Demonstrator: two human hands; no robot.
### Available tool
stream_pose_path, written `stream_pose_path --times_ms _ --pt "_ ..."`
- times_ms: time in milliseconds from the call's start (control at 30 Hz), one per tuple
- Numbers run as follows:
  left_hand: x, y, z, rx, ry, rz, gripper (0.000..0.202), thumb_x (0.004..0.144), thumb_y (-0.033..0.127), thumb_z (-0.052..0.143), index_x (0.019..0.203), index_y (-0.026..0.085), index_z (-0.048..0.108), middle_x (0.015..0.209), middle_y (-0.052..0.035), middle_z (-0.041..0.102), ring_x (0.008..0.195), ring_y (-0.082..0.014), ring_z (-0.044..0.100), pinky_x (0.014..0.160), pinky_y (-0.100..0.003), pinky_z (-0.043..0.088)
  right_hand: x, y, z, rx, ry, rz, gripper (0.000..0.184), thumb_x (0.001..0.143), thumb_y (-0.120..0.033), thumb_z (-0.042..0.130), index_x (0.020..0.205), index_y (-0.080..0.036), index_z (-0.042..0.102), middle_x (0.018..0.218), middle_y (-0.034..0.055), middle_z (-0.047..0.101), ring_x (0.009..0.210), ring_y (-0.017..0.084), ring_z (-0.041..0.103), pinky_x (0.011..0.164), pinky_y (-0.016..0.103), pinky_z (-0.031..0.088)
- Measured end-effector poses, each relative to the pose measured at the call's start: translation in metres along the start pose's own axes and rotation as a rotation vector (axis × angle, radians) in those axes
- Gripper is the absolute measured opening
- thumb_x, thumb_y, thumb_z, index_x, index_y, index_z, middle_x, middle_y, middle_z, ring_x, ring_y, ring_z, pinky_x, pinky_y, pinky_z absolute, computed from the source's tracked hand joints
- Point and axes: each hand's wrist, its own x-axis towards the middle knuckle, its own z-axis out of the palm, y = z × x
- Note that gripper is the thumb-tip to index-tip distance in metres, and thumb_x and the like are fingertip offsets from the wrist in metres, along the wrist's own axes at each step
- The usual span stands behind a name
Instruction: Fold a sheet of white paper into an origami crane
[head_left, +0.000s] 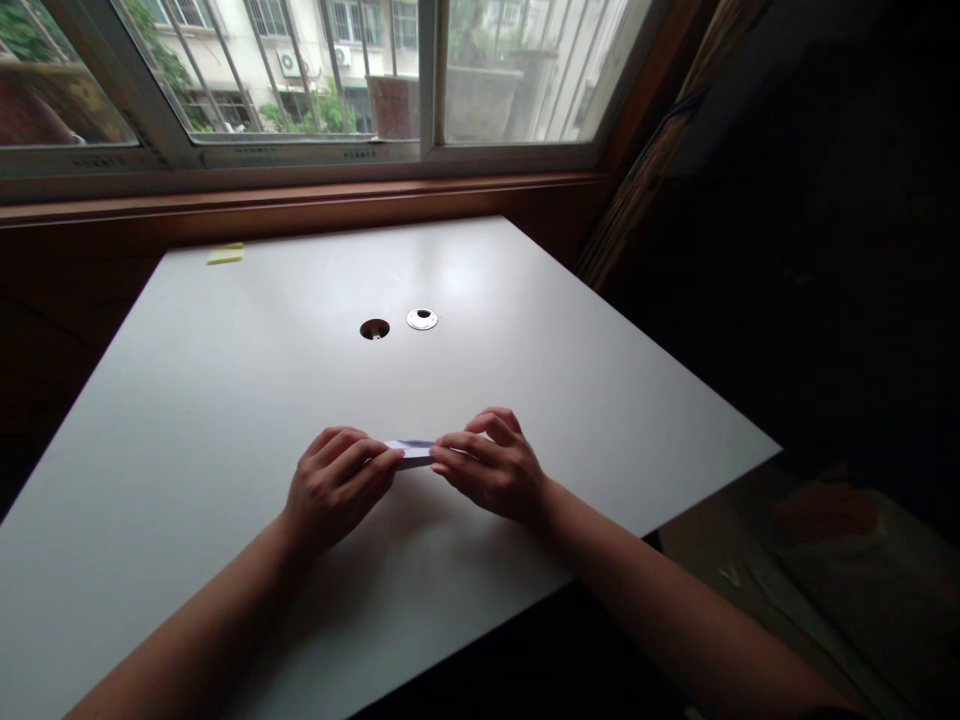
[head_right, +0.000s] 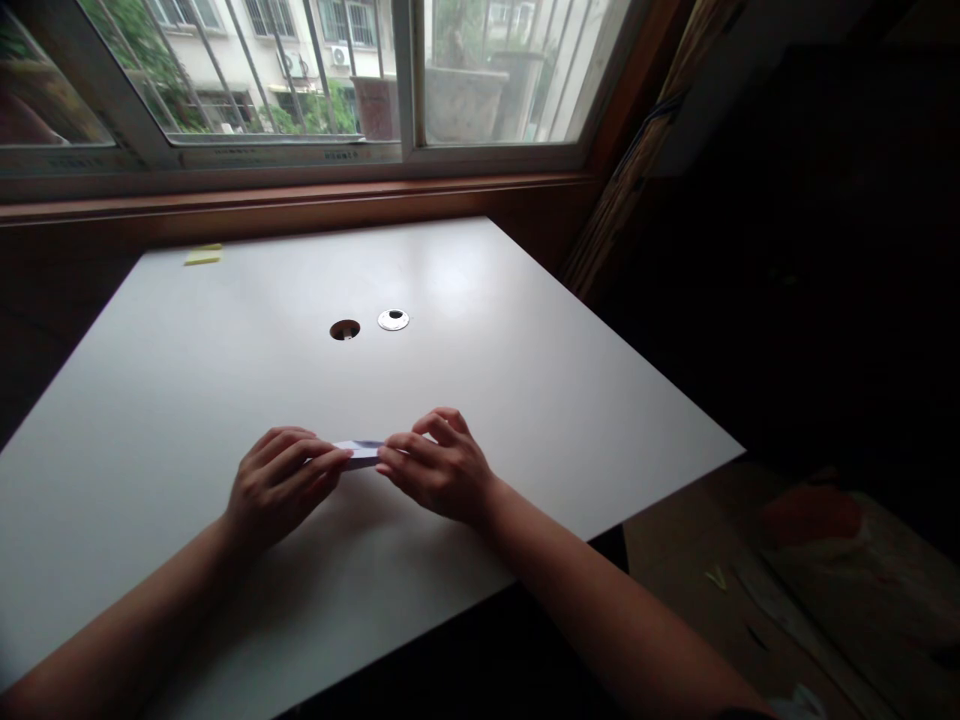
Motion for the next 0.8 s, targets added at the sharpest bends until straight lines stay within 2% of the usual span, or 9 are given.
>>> stream_pose_path --times_ms 267,800 --pt "0.001 0.008 -0.001 0.064 -0.017 0.037 0.03 0.081 0.013 0.07 0.108 0.023 0.065 0.088 -0.0009 0.071 0.079 -0.0164 0.062 0.081 -0.036 0.051 0.002 -0.002 0.002 -0.012 -0.02 0.012 0.021 0.086 -0.022 0.07 0.107 -0.026 0.066 0.1 -0.0012 0.073 0.089 0.018 0.054 0.09 0.039 0.038" --pt "0.011 0.02 -0.004 0.072 -0.01 0.078 0.032 0.08 0.011 0.073 0.109 0.021 0.066 0.09 -0.0006 0.073 0.086 -0.0181 0.064 0.083 -0.037 0.052 0.008 -0.01 -0.001 -0.059 -0.059 -0.123 0.015 0.091 -0.019 0.062 0.105 -0.023 0.064 0.097 0.0003 0.07 0.087 0.015 0.054 0.088 0.037 0.039"
